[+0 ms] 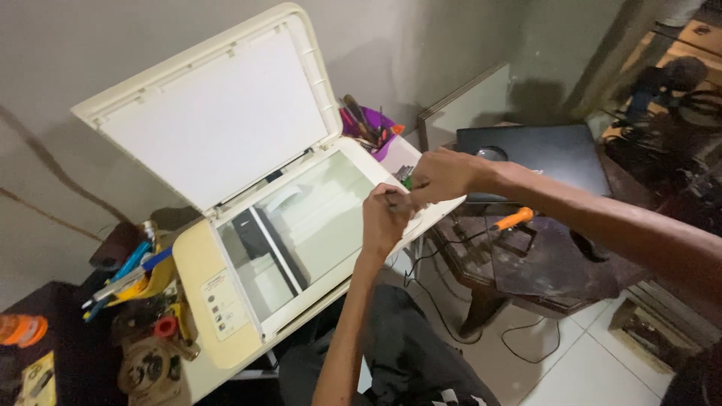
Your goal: Disassembling and inspecting the internal scanning mechanism and electronic components of a printer on a repair bench.
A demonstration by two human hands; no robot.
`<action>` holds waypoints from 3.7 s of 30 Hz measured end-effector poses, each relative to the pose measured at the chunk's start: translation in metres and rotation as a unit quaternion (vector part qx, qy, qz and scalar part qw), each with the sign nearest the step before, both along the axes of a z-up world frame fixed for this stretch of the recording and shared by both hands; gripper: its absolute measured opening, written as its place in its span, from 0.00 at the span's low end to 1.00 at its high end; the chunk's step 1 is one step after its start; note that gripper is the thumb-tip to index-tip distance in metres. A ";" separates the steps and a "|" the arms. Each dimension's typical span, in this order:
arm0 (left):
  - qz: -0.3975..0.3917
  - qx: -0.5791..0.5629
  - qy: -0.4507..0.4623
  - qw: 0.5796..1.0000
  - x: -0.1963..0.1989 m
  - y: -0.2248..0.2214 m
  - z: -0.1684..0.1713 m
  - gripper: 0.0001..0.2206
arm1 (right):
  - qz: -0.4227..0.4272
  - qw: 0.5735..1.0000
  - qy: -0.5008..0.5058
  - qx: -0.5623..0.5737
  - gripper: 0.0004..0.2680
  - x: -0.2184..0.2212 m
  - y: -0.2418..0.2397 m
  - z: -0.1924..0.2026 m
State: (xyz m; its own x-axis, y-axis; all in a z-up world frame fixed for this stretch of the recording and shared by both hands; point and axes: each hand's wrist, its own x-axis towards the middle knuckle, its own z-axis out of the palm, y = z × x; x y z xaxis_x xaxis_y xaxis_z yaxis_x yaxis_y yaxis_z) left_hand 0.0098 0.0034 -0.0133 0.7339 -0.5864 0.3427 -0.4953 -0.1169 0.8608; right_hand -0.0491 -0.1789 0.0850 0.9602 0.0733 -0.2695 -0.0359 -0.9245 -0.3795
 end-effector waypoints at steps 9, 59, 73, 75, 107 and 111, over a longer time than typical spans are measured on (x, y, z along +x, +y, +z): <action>0.002 -0.004 0.009 1.000 -0.008 0.002 0.002 0.03 | 0.016 0.998 0.043 -0.051 0.17 0.006 0.020 0.014; -0.050 -0.010 0.036 0.998 0.002 0.003 0.003 0.06 | -0.018 0.998 -0.036 -0.039 0.14 -0.026 0.028 0.038; -0.065 -0.035 0.045 0.996 -0.011 0.013 0.033 0.04 | 0.259 0.906 -0.182 -0.281 0.11 -0.024 0.011 0.023; -0.062 -0.034 0.046 0.996 -0.006 0.009 0.024 0.07 | 0.083 0.992 -0.056 -0.083 0.14 -0.047 0.046 0.087; -0.110 0.022 0.024 0.993 -0.007 0.015 0.011 0.08 | 0.105 0.963 -0.238 0.074 0.08 -0.045 0.008 0.005; -0.104 0.012 0.011 0.994 -0.008 0.012 0.018 0.09 | 0.084 0.958 -0.264 0.079 0.08 -0.051 0.018 0.019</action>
